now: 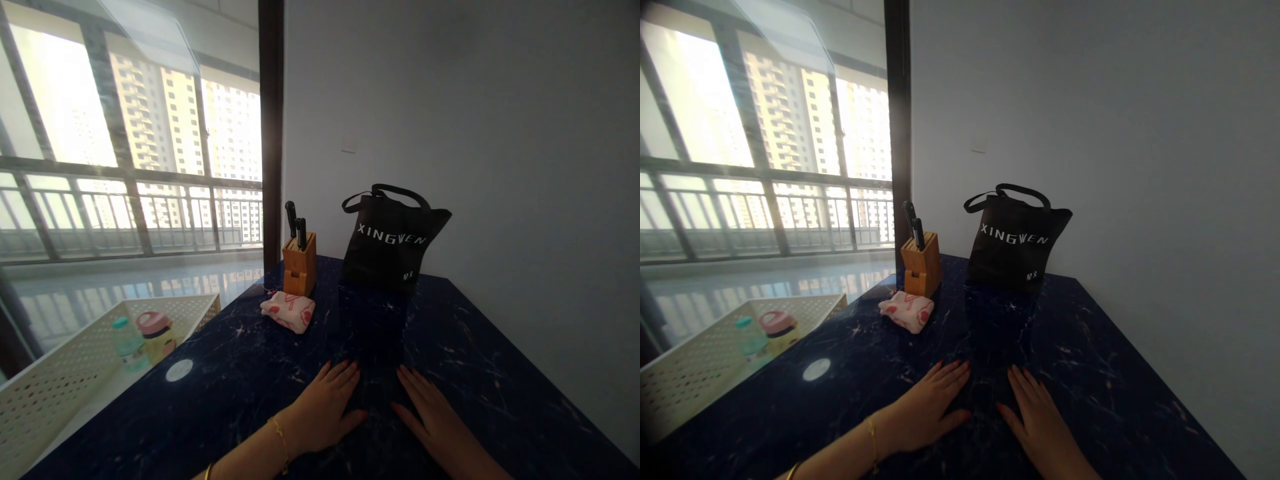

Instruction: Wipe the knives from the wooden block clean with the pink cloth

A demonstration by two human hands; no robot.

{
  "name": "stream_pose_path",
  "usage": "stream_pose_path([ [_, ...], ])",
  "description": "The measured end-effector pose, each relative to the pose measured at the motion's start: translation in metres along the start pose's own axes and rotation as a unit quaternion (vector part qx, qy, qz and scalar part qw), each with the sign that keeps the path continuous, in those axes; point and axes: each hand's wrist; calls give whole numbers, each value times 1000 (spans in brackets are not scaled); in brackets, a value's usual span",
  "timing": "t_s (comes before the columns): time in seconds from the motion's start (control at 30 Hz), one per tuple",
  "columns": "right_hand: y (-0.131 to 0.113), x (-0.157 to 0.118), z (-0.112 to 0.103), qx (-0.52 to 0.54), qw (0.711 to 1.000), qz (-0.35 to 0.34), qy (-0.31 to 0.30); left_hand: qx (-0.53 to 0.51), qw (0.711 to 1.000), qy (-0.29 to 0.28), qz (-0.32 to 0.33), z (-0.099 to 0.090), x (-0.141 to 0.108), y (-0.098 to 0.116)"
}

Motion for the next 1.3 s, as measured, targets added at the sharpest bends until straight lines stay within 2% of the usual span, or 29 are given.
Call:
stream_pose_path([
  [0.77,13,3,15,-5,999,-8,33,-29,1000,-5,6,0,-1,-4],
  [1.3,12,3,15,-7,1000,-5,8,-35,999,-8,2,0,-1,-4],
])
Point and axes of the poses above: each hand's wrist, its own x-axis towards the middle knuckle, its own z-axis out of the palm, y = z × x, and after that the axes turned 4 degrees about -z, right-handed
